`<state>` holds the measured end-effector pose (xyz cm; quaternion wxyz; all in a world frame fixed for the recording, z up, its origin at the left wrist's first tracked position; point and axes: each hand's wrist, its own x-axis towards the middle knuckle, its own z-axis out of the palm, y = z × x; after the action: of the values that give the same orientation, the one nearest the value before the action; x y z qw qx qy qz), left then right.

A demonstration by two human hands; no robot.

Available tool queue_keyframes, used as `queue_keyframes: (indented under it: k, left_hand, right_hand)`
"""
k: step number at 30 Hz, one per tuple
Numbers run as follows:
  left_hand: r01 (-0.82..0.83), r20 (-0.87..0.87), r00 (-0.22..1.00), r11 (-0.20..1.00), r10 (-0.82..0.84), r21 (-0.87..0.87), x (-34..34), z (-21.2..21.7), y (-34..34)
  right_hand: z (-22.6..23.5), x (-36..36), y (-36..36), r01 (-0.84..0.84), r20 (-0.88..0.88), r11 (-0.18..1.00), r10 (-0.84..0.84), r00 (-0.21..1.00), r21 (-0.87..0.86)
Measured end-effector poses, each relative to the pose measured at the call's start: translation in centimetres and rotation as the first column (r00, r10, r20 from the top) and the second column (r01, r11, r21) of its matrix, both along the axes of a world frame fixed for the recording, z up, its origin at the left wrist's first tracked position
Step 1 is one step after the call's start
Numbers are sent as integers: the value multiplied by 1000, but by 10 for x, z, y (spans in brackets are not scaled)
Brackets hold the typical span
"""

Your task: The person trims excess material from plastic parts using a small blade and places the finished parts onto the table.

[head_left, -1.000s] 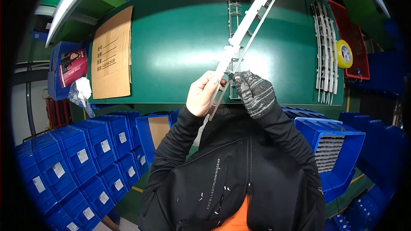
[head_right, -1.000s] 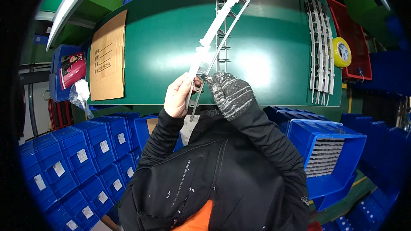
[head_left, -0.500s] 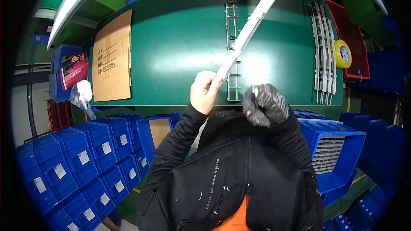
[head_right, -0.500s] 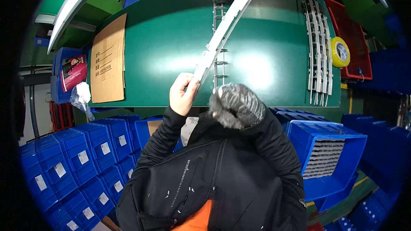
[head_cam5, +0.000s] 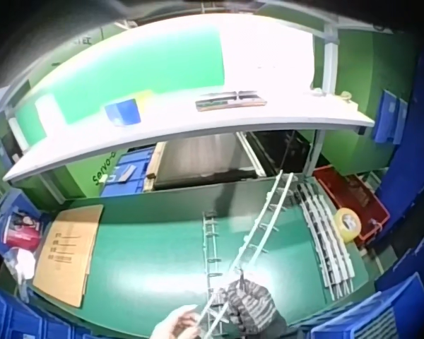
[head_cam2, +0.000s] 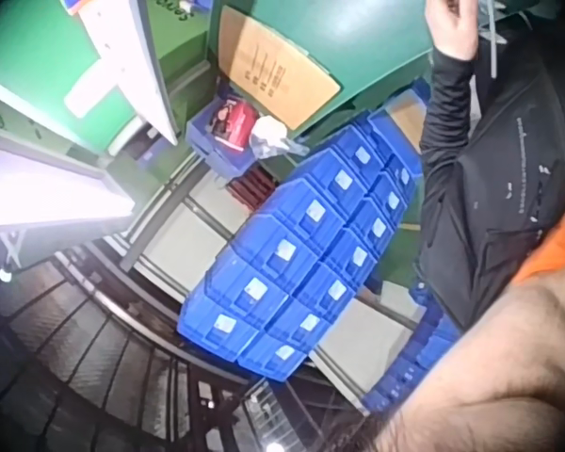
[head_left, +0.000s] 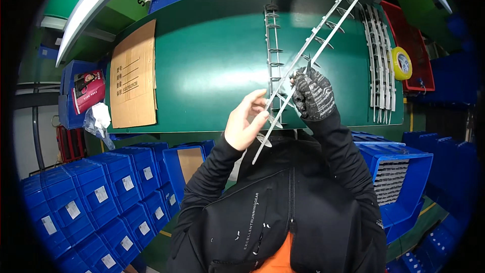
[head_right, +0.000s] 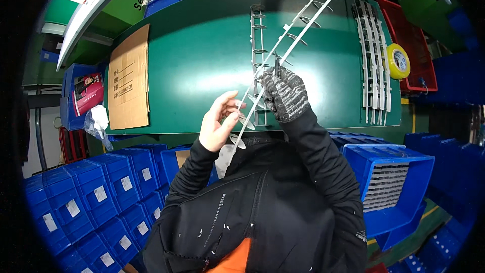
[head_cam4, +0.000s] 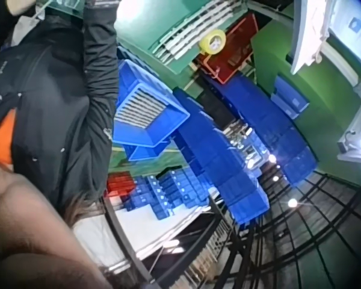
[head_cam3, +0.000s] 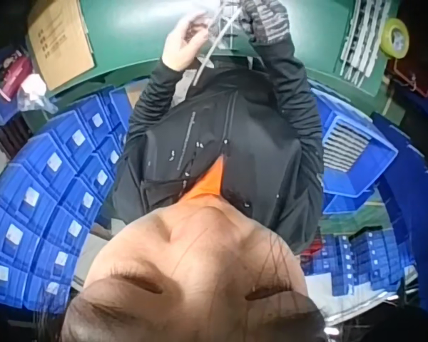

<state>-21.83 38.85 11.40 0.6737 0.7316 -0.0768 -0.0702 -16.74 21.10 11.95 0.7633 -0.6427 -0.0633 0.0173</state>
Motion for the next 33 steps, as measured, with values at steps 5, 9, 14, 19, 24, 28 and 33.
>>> queue_keyframes:
  k: [5, 9, 14, 19, 24, 28, 33]
  left_hand:
    - [15, -264, 964, 999, -22, -31, -1, 5, 4]
    - [-156, -502, 864, 926, -41, -345, 1, -1, 19]
    - [-212, -552, 831, 882, -64, -422, 9, -15, 28]
    - [-255, -555, 832, 875, -19, -412, 14, -16, 31]
    - [-267, -530, 847, 836, -34, -480, 16, -24, 35]
    - [-292, -531, 847, 856, 25, -426, 25, -47, 36]
    - [-371, -544, 817, 897, 192, -240, 23, -137, 72]
  right_hand:
    - [32, 15, 13, -122, -284, 980, 73, 956, -158]
    - [18, -1, -2, -137, -184, 913, 70, 980, -384]
    - [-4, -25, 14, -141, 141, 682, 340, 930, -718]
    - [-7, -19, 23, -210, 100, 660, 400, 911, -722]
    - [-7, -4, 15, -242, -39, 764, 274, 961, -598]
    - [-39, 15, 11, -139, -32, 563, 195, 980, -814]
    - [-92, 32, 29, -1, 99, 316, 302, 948, -949]
